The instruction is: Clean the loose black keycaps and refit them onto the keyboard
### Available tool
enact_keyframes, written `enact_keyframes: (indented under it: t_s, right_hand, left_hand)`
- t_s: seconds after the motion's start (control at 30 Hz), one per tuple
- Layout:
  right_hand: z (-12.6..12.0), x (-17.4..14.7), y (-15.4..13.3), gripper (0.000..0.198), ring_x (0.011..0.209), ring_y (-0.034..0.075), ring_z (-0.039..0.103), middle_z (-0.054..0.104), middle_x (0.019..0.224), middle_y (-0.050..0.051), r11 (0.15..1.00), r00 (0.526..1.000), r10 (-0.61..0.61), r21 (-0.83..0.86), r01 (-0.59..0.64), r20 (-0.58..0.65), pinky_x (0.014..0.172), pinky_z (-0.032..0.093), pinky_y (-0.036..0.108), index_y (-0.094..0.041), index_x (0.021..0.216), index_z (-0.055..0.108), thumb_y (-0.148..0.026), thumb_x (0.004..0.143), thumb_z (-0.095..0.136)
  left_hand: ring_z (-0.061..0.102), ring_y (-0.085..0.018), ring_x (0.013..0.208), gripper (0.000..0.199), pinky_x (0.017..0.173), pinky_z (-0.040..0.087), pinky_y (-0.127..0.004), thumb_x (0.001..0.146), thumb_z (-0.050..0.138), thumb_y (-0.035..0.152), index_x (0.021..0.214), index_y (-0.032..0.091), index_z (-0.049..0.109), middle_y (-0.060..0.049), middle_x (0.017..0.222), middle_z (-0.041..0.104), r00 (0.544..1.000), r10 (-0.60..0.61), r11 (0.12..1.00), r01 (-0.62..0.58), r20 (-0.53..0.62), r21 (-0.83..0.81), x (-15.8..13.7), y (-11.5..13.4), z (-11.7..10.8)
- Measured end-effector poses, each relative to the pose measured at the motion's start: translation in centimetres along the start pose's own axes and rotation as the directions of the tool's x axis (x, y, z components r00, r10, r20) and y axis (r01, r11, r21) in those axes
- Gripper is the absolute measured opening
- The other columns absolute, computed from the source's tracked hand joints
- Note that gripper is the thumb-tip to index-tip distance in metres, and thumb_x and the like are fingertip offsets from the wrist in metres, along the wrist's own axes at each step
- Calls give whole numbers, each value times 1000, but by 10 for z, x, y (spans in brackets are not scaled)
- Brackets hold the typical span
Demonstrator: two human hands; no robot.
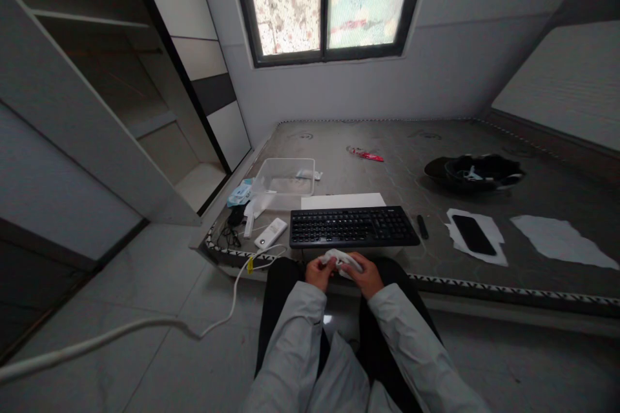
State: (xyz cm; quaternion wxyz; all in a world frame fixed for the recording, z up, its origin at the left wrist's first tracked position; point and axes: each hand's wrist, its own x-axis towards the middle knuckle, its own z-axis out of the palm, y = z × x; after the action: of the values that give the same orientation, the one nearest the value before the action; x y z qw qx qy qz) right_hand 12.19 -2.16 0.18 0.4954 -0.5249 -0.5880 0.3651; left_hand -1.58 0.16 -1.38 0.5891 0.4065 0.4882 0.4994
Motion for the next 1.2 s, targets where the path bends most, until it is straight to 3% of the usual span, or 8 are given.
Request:
enact_keyframes:
  t_s: [0.13,0.33,0.57,0.93,1.2]
  right_hand:
    - [-1,0,0,39,86,19,59,64,96,5,1000,996,1,27,1,-85,76,47,31,-21,112,54,-40,77,51]
    - [1,1,1,24,89,19,58,64,91,4,978,988,-151,-150,146,-26,82,44,32,-23,91,67,-33,80,48]
    - [4,1,3,23,83,18,59,64,86,3,964,982,-130,-249,92,-138,79,45,31,-23,85,68,-37,78,52]
    - [2,1,-2,18,90,20,56,61,91,4,947,971,-179,-294,127,-157,84,43,33,-24,85,66,-35,73,58]
    - [3,1,4,14,83,18,59,63,84,3,966,981,-131,-241,95,-139,79,45,32,-22,75,66,-34,70,60]
  left_hand:
    - [54,-12,49,42,45,40,-21,52,71,47,71,9,69,-4,57,65,997,18,999,-16,-71,33,1,1,-1]
    - [54,-13,48,44,45,42,-22,53,70,46,74,8,69,-5,57,65,992,36,997,-28,-118,69,3,-1,-3]
    - [56,-14,50,38,45,43,-22,55,70,39,78,9,71,-6,61,68,996,53,996,-47,-78,75,2,-1,-2]
    - [61,-18,57,39,46,44,-23,52,73,36,80,9,71,-7,65,70,993,0,999,6,-117,51,2,-4,-1]
    - [65,-23,74,37,68,50,-31,52,74,35,80,11,71,-10,78,71,996,38,999,-36,-76,34,-3,9,1]
